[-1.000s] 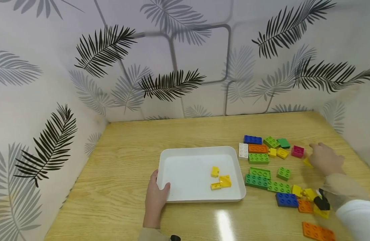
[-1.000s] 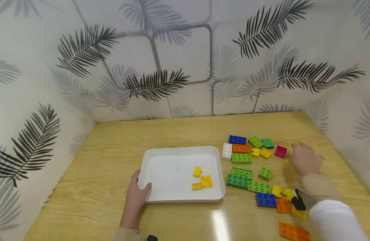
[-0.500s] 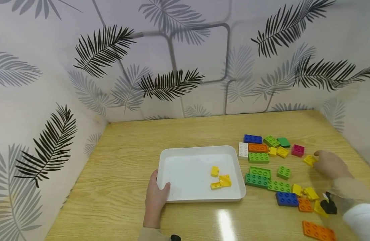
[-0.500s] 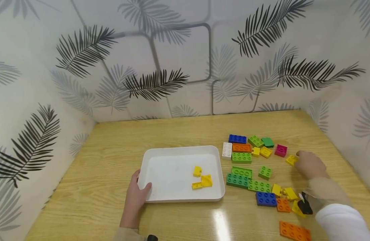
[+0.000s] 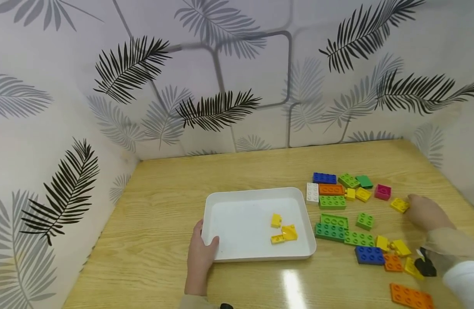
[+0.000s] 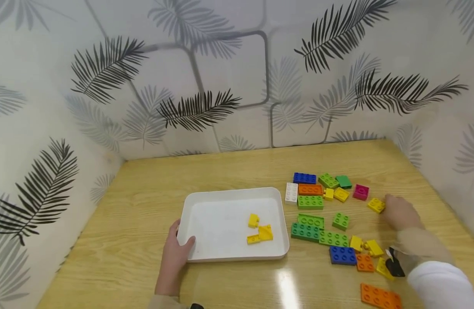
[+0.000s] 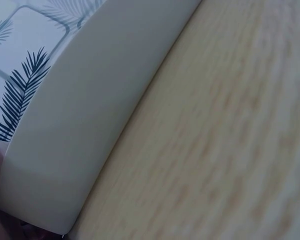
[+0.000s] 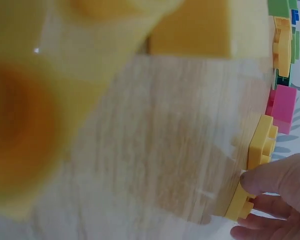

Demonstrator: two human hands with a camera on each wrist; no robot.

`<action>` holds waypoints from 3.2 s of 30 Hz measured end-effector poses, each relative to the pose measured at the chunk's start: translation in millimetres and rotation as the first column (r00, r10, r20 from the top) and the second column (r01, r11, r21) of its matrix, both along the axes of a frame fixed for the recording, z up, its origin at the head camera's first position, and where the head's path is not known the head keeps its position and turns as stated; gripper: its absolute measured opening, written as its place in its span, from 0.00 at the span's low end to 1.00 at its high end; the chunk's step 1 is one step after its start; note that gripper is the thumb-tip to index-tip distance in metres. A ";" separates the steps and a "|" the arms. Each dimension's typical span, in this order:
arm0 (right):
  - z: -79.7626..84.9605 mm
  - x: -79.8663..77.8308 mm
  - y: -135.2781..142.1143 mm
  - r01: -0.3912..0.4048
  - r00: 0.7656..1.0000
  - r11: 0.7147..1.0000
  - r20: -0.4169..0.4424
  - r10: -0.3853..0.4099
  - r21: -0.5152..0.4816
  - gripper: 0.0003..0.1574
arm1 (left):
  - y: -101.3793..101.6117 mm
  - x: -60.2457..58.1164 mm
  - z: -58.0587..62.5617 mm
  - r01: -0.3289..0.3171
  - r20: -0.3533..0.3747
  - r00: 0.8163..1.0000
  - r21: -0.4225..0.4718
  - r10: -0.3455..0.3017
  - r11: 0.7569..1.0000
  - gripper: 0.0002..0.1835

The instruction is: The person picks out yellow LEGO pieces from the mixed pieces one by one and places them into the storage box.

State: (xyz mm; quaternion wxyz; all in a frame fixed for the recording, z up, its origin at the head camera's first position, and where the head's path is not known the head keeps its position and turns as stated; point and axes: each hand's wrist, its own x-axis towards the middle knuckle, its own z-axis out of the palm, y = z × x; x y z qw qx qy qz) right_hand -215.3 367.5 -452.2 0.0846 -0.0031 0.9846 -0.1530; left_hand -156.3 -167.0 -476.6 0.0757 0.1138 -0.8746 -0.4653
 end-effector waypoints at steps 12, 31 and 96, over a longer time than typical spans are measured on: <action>2.4 4.1 -0.7 -0.001 0.996 1.000 -0.087 0.004 0.030 0.22 | 0.7 1.9 0.1 0.003 -0.009 1.000 -0.011 -0.003 1.000 0.34; 19.9 -8.5 -16.0 -0.028 0.992 0.996 -0.118 0.039 0.090 0.25 | -0.1 -1.3 -0.4 -0.012 0.025 1.000 -0.010 0.012 1.000 0.34; 28.3 5.1 -323.7 -0.728 0.611 0.649 -0.220 0.760 0.221 0.17 | -1.6 0.6 0.1 0.008 -0.003 1.000 0.011 -0.008 1.000 0.34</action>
